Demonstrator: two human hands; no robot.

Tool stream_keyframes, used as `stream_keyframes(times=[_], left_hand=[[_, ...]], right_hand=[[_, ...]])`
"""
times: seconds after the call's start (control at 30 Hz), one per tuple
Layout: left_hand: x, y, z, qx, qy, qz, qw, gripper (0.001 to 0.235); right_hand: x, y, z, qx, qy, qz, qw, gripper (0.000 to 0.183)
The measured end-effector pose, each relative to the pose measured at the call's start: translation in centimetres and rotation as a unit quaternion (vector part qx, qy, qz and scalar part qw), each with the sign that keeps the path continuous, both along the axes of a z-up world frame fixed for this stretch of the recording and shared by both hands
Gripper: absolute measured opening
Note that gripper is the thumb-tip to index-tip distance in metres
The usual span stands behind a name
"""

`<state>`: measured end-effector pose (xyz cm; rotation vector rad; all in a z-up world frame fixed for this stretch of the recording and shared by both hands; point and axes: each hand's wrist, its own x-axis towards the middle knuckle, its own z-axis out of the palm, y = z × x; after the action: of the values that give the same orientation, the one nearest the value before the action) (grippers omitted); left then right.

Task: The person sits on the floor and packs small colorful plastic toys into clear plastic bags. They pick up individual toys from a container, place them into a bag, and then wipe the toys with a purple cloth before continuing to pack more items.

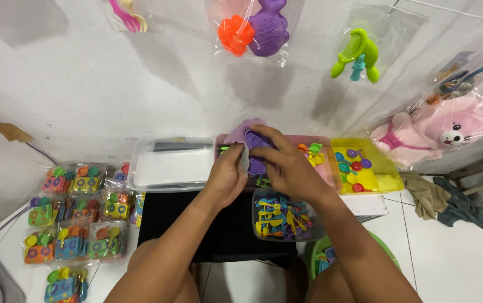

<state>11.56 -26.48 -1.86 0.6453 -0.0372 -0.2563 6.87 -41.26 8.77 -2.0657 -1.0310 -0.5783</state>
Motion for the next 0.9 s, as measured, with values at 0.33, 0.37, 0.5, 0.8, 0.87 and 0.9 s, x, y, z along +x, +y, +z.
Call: stream_keyframes(times=[0.33,0.37,0.5,0.8,0.87,0.9], left_hand=[[-2.9,-1.0,3.4,0.043,0.012,0.05,0.998,0.012],[-3.1,-1.2,3.8,0.053,0.01,0.059,0.997,0.012],[-5.0,-1.1,6.3,0.052,-0.002,0.053,0.997,0.019],[-3.8,-0.6,4.9,0.488,-0.231,0.129,0.832,0.034],[-4.5,-0.2,6.2,0.494,-0.273,0.157,0.811,0.014],[-4.8,0.0,6.8,0.499,-0.314,0.184,0.786,0.027]], right_hand=[[1.2,-0.5,-2.3,0.041,0.029,-0.095,0.994,0.046],[1.2,-0.4,-2.4,0.05,0.034,-0.112,0.992,0.043],[1.1,-0.1,-2.6,0.068,0.052,-0.141,0.986,0.038],[0.5,0.7,-1.9,0.24,0.315,-0.114,0.911,0.039],[0.5,1.6,-2.1,0.319,0.351,-0.097,0.875,0.042],[0.5,2.0,-2.2,0.396,0.384,-0.079,0.83,0.046]])
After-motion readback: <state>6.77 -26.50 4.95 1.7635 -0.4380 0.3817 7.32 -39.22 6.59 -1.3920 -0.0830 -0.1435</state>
